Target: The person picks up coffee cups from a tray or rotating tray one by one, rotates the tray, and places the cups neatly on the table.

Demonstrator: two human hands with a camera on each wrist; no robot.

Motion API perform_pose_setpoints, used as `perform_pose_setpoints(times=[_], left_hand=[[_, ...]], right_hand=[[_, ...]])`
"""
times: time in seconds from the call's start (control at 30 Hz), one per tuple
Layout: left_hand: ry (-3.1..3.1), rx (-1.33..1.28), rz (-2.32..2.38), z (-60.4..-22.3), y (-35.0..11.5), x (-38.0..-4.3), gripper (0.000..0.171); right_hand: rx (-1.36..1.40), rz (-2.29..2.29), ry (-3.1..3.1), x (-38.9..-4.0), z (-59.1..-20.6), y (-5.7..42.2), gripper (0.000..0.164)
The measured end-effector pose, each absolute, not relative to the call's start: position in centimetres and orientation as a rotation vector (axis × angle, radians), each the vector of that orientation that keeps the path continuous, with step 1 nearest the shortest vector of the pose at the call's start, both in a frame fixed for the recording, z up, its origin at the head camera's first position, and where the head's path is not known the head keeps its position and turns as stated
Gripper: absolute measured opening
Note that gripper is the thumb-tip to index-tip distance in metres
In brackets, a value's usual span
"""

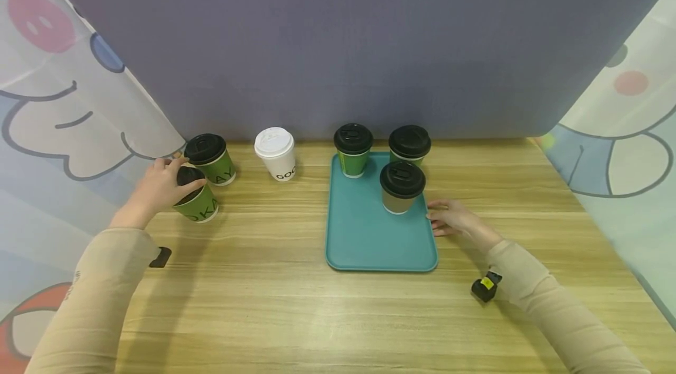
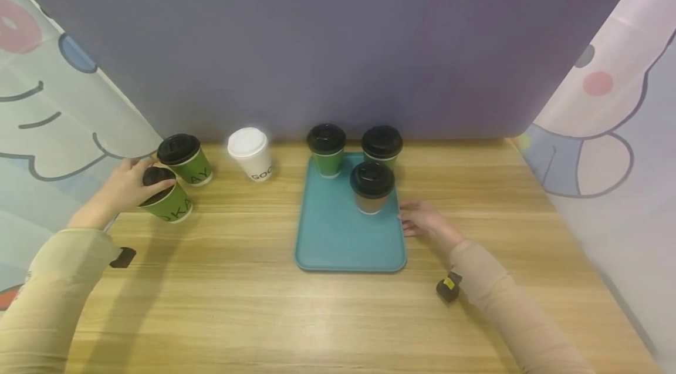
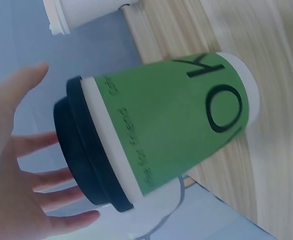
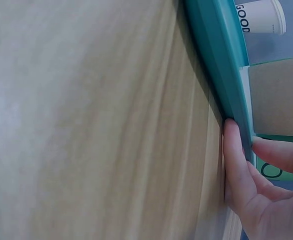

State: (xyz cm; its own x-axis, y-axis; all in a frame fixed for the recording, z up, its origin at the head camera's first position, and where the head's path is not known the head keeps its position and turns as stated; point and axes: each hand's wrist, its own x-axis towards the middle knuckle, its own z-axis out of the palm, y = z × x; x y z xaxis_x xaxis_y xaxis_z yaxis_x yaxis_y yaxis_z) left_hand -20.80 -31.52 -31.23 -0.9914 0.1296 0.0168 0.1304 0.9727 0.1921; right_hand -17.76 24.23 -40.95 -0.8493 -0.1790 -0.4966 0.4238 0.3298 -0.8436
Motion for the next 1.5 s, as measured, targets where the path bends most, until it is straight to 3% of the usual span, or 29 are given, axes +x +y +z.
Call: perform_pose_setpoints(times=[0.9,1.5], left_hand=[[-2.827,-0.604,-0.300,-31.0,-23.2,-22.1,0.054],[-2.752,-0.819,-0.359,-31.3,-17.1,-23.4,0.052]], right_hand=[[0.206,-1.573,2.086,-17.8,-41.1,24.3,0.053],[0.209,-1.559,2.089,-17.8,-41.2,24.5,0.052]])
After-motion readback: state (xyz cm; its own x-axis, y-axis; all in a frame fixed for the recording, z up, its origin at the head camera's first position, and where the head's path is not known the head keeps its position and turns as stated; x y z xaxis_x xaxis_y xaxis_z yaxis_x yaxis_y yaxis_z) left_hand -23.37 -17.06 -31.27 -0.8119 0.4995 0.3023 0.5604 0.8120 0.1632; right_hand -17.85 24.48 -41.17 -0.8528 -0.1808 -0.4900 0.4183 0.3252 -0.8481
